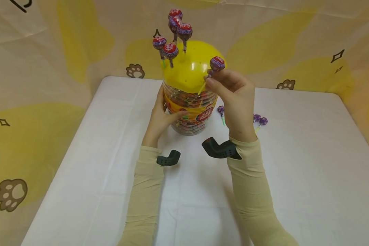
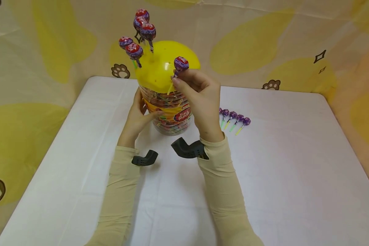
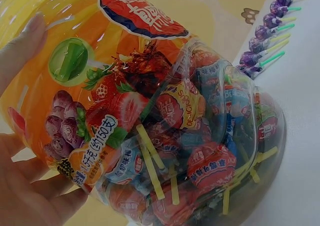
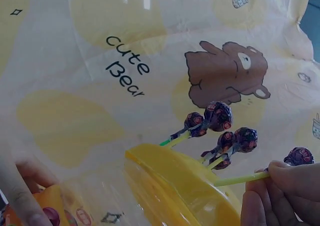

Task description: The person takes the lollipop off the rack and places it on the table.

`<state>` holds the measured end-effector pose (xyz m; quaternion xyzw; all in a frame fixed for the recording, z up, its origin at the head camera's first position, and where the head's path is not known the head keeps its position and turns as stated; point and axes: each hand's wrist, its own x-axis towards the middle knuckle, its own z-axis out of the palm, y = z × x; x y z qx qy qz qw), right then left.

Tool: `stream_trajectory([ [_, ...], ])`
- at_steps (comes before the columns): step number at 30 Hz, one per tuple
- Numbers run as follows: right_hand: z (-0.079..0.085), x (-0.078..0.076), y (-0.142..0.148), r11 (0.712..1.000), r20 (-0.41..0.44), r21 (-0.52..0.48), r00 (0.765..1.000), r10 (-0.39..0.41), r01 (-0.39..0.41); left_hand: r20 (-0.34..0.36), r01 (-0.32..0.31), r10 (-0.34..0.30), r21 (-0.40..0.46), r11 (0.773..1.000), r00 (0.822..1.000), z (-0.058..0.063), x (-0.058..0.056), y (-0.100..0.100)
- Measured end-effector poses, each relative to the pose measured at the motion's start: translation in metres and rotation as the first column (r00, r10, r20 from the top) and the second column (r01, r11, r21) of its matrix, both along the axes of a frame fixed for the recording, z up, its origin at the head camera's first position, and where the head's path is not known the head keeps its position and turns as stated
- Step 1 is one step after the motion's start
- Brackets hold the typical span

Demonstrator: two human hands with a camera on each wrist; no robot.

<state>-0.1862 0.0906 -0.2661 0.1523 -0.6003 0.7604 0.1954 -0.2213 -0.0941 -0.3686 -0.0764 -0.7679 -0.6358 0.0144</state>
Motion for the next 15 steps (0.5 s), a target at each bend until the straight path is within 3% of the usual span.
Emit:
stream_trajectory([
  [15, -0.015, 0.005, 0.028, 0.998, 0.028, -0.001, 0.998, -0.060, 0.060, -0.025, -0.001, 0.001, -0.002, 1.000, 1.000, 0.000, 0.001, 0.000],
])
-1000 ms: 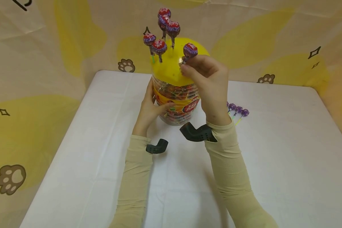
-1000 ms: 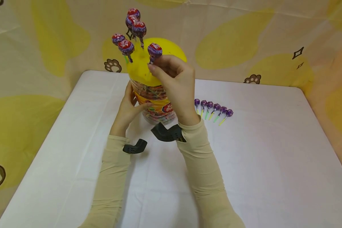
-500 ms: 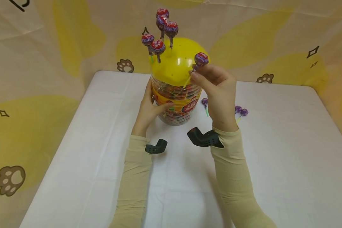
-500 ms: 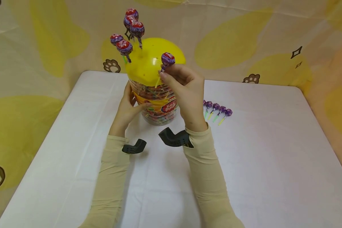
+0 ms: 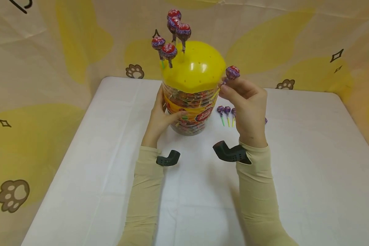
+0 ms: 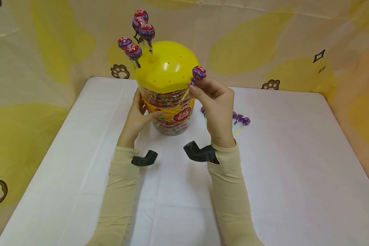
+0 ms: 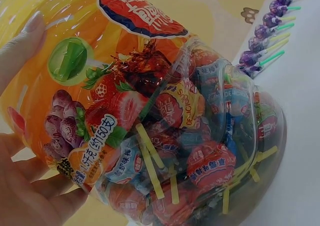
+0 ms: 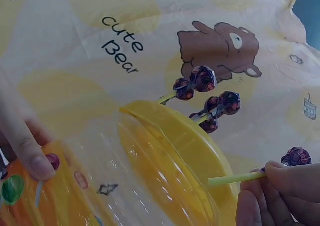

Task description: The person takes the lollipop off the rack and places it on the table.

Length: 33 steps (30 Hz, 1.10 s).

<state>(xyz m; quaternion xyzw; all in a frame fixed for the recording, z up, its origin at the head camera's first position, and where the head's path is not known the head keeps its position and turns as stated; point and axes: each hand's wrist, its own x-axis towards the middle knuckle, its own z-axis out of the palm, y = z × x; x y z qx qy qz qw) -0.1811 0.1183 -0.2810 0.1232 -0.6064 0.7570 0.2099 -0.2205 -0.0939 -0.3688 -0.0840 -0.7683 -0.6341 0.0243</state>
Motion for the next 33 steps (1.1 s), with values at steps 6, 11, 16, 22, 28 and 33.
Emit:
stream_trajectory([
  [6, -0.004, 0.002, 0.008, 0.999, 0.012, -0.041, 1.000, 0.005, -0.004, 0.006, -0.004, 0.004, 0.005, 1.000, 1.000, 0.000, 0.000, 0.000],
  [11, -0.009, 0.004, 0.016, 0.998, 0.034, -0.064, 0.999, -0.010, 0.012, 0.011, -0.006, 0.006, 0.004, 1.000, 1.000, 0.000, 0.000, 0.000],
  [16, -0.016, 0.007, 0.026, 0.996, 0.061, -0.082, 0.998, -0.036, 0.041, 0.002, -0.004, 0.004, 0.006, 1.000, 1.000, 0.001, 0.001, 0.000],
  [22, -0.023, 0.009, 0.040, 0.990, 0.084, -0.116, 0.994, -0.071, 0.081, -0.003, -0.002, 0.002, 0.000, 1.000, 1.000, 0.000, -0.001, 0.001],
  [28, -0.030, 0.012, 0.057, 0.972, 0.136, -0.208, 0.987, -0.082, 0.109, -0.009, -0.001, 0.001, -0.002, 1.000, 1.000, 0.000, 0.000, 0.001],
  [33, -0.034, 0.012, 0.071, 0.947, 0.167, -0.292, 0.982, -0.086, 0.133, -0.002, -0.001, 0.001, -0.010, 1.000, 1.000, 0.002, 0.001, 0.001],
])
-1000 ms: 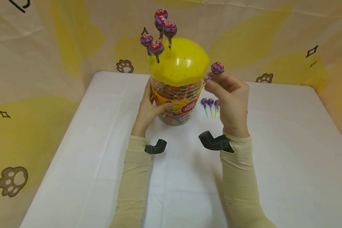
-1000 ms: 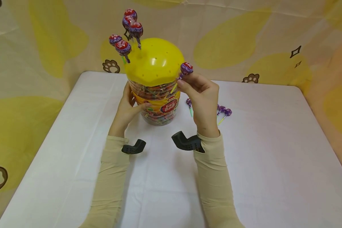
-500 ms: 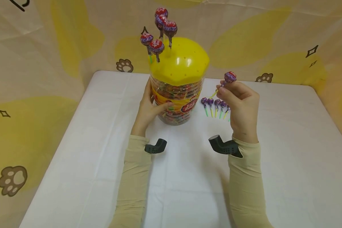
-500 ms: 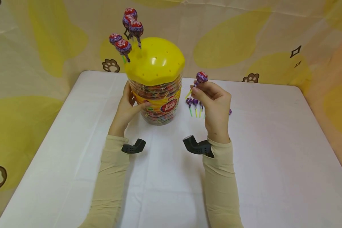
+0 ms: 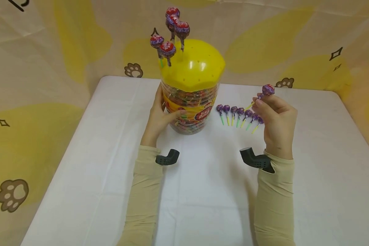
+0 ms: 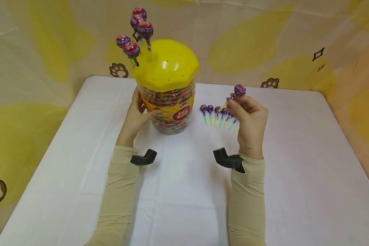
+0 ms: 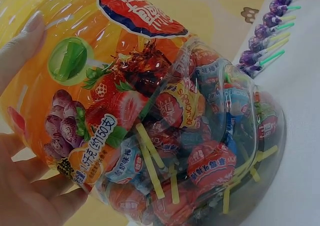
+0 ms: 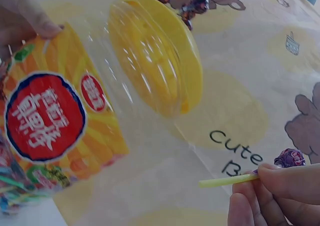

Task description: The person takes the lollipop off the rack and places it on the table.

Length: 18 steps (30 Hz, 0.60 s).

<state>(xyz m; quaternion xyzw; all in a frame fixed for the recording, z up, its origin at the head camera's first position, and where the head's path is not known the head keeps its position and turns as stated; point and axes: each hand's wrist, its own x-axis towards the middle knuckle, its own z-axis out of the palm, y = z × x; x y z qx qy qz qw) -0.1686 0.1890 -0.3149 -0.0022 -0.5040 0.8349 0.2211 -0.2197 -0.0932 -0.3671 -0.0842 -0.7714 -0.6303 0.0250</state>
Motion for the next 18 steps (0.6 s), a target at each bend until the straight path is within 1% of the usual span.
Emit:
stream_trajectory([
  [10, -0.007, 0.000, 0.029, 0.992, 0.053, -0.116, 0.998, -0.034, 0.040, -0.002, 0.003, -0.003, 0.000, 1.000, 1.000, -0.001, 0.000, -0.001],
  [18, -0.016, -0.001, 0.048, 0.986, 0.141, -0.149, 0.989, -0.050, 0.072, 0.010, 0.009, -0.009, -0.012, 1.000, 1.000, 0.000, -0.002, 0.000],
])
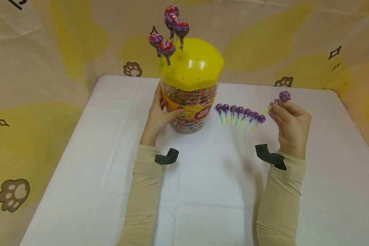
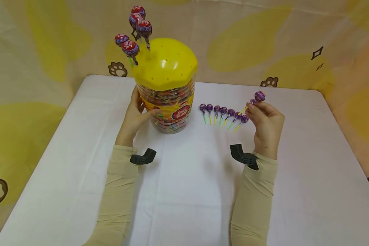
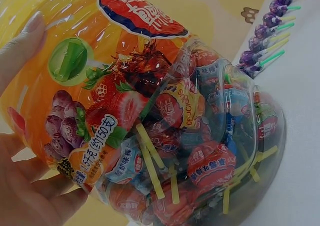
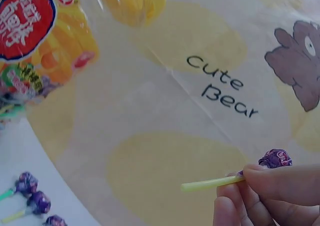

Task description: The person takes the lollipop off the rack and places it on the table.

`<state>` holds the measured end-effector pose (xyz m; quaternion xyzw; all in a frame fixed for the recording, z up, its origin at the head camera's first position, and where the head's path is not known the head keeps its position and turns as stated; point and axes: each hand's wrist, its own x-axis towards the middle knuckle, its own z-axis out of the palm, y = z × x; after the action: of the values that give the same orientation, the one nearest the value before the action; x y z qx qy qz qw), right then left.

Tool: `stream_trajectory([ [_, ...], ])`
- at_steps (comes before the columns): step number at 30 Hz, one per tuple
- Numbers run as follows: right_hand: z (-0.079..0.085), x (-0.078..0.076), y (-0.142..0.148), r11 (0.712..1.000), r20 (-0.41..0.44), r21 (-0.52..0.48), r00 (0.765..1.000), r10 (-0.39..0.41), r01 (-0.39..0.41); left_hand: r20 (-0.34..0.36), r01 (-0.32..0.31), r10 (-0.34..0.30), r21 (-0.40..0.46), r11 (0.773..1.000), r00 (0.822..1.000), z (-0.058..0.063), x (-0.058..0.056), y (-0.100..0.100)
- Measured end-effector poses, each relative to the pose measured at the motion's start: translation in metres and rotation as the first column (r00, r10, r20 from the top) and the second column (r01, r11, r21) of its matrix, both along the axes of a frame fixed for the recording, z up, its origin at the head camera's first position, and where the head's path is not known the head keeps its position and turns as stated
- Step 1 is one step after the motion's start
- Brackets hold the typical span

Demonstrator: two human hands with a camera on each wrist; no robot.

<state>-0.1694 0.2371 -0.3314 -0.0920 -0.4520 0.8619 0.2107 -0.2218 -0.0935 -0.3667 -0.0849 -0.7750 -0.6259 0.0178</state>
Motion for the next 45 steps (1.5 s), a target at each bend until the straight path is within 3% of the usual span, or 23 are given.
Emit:
stream_trajectory([
  [8, -0.012, -0.001, 0.015, 1.000, 0.105, 0.016, 0.994, -0.017, 0.015, 0.028, -0.004, 0.004, -0.004, 1.000, 1.000, -0.001, -0.003, -0.001],
  [21, -0.038, -0.003, 0.036, 0.997, 0.273, -0.044, 0.959, 0.077, -0.067, 0.015, -0.009, 0.009, 0.002, 1.000, 1.000, 0.001, 0.000, 0.001],
  [30, -0.061, -0.005, 0.048, 0.995, 0.384, -0.058, 0.918, 0.097, -0.081, 0.013, -0.009, 0.009, 0.000, 1.000, 1.000, 0.000, 0.000, 0.000],
  [38, -0.077, -0.009, 0.050, 0.997, 0.506, -0.080, 0.861, 0.048, -0.008, 0.008, -0.009, 0.009, -0.002, 1.000, 1.000, 0.000, 0.000, 0.000],
  [43, -0.080, -0.009, 0.050, 0.998, 0.518, -0.063, 0.854, 0.044, -0.013, 0.030, -0.001, 0.001, -0.003, 1.000, 1.000, 0.005, 0.002, 0.000],
  [45, -0.080, -0.008, 0.050, 0.998, 0.520, -0.054, 0.853, 0.044, -0.018, 0.039, 0.004, -0.004, 0.000, 1.000, 0.999, 0.013, 0.008, 0.001],
])
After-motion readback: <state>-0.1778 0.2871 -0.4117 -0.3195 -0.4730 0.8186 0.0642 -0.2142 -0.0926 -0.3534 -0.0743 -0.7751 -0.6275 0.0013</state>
